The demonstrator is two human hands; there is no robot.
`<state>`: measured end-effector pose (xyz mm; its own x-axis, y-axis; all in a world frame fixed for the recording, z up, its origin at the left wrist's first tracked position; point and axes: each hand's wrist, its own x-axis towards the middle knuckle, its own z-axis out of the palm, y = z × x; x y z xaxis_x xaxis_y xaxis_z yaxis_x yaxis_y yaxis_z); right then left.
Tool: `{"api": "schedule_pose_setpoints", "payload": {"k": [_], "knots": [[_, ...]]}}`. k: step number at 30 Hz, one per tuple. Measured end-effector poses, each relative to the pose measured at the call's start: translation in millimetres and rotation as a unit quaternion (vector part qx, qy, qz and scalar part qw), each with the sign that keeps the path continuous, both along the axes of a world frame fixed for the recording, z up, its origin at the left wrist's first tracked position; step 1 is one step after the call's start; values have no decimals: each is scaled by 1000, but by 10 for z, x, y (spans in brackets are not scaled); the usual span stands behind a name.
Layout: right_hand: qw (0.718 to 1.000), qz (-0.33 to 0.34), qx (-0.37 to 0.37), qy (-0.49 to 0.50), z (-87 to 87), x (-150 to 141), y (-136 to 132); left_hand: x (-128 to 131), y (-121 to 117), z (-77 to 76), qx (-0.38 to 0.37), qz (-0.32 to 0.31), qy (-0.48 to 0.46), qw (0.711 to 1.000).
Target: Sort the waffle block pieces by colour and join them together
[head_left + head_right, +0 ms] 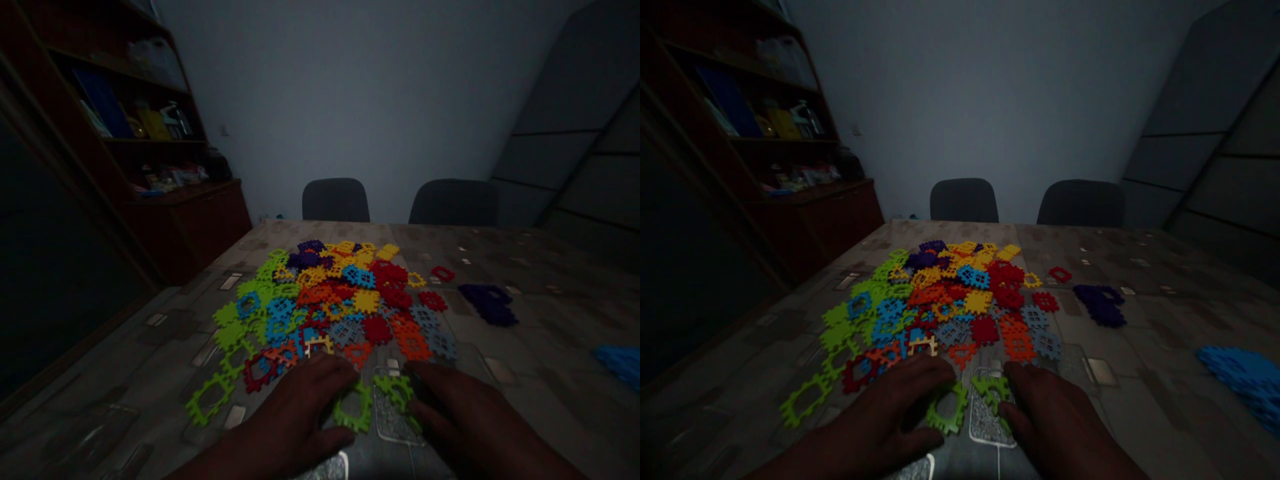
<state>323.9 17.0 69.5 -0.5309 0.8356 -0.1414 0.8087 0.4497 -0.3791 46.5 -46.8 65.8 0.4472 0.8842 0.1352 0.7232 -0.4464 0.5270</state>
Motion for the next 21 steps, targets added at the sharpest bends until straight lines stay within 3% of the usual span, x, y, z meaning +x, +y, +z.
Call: {"api": "schedule_pose_setpoints", "payload": {"k": [4, 9, 21], "knots": [[1000, 1, -29, 1, 26, -5, 9, 93, 12, 29, -37, 84, 40, 995], [999, 2, -44, -12, 86, -30, 7, 147, 26, 73, -69, 35, 28, 997], [1000, 0, -22, 5, 32, -2, 13, 149, 5, -78, -20, 49, 33, 998]]}}
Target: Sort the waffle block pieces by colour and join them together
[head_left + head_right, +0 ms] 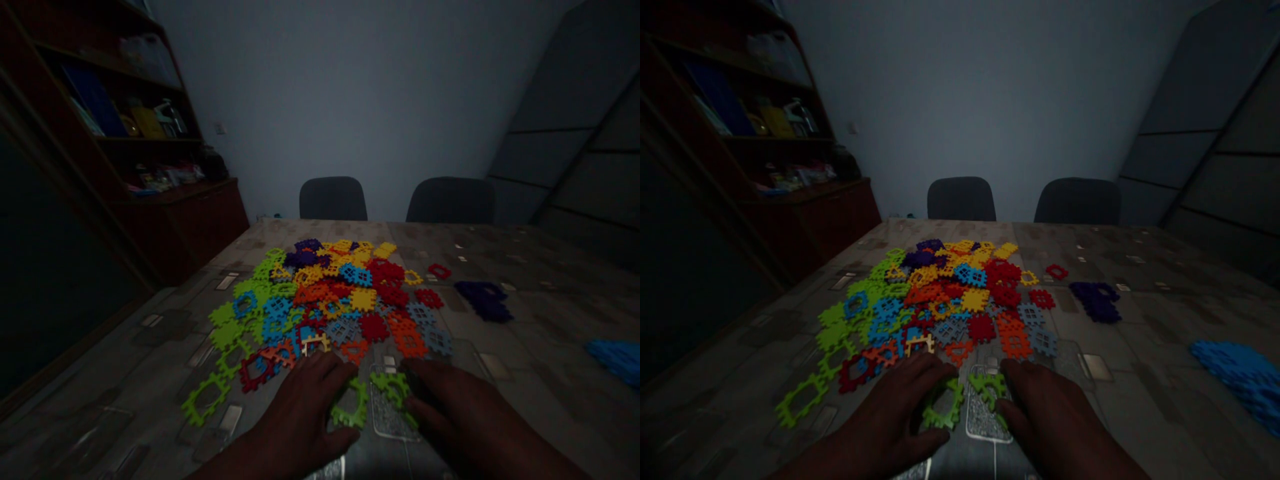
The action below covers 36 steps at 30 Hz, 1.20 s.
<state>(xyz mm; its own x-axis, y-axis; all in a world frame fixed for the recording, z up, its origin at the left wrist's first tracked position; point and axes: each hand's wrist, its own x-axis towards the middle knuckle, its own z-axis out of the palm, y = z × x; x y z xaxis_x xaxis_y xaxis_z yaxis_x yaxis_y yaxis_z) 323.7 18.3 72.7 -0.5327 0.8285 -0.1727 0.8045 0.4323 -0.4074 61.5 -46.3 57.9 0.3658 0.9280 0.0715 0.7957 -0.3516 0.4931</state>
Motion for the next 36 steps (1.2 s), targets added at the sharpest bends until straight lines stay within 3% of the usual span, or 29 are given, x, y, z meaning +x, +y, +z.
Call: {"api": "schedule_pose_setpoints", "payload": {"k": [7, 14, 18, 21, 25, 28, 32, 36], "knots": [[1000, -3, 1, 5, 39, -9, -18, -70, -47, -76, 51, -26, -70, 996], [1000, 4, -3, 8, 19, -12, -11, -173, -61, -44, -29, -63, -96, 993], [1000, -5, -2, 3, 28, -6, -12, -165, -66, -9, -15, -4, -88, 996], [1000, -6, -5, -6, 35, 3, -15, -114, -83, -111, 8, 38, -41, 998], [1000, -2, -10, -8, 49, -9, -14, -22, -117, -367, 82, 25, 23, 996], [1000, -1, -2, -20, 54, -32, -16, 46, -140, -448, 91, 19, 58, 994], [999, 5, 17, -27, -38, -36, -35, 100, -152, -394, 66, 25, 57, 996], [995, 9, 100, 12, -220, -22, -58, 73, -143, -371, 51, 42, -17, 998]]}}
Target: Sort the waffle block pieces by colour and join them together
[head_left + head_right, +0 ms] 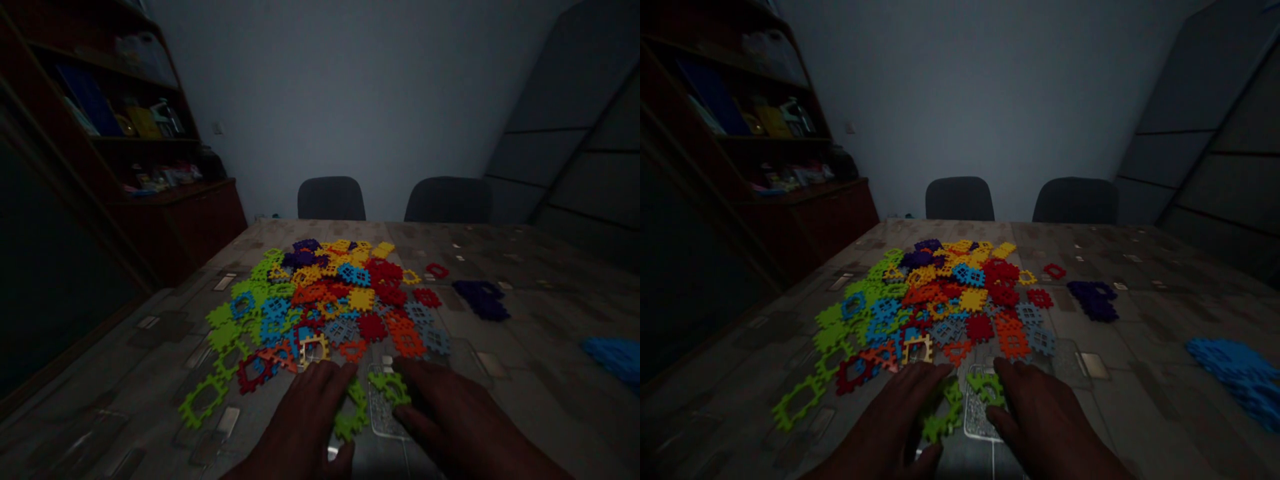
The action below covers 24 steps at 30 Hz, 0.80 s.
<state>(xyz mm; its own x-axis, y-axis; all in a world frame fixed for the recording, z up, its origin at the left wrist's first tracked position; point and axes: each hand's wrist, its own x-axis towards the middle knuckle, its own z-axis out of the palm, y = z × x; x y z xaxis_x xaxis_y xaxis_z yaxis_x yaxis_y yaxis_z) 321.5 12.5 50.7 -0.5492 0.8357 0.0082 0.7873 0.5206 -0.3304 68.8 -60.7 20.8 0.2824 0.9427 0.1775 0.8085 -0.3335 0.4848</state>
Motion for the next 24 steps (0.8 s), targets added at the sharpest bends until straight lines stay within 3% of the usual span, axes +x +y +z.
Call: {"api": "schedule_pose_setpoints", "payload": {"k": [3, 8, 12, 16, 21, 24], "knots": [[1000, 0, 7, -20, -43, -26, -11, -70, 9, 21, -36, -27, -57, 997], [997, 7, -27, -69, 61, -92, -17, -161, 6, 121, -57, -100, -75, 991], [997, 8, -40, -63, 139, -130, -29, -160, 10, 180, -78, -93, -62, 991], [994, 12, -71, -77, 179, -159, -40, -139, 35, 143, -90, -86, -43, 991], [998, 20, -23, -51, 59, -153, -43, -142, 44, 25, -37, -72, -4, 997], [999, 16, 18, -40, -32, -154, -60, -162, 41, 26, -44, -65, 4, 997]]}}
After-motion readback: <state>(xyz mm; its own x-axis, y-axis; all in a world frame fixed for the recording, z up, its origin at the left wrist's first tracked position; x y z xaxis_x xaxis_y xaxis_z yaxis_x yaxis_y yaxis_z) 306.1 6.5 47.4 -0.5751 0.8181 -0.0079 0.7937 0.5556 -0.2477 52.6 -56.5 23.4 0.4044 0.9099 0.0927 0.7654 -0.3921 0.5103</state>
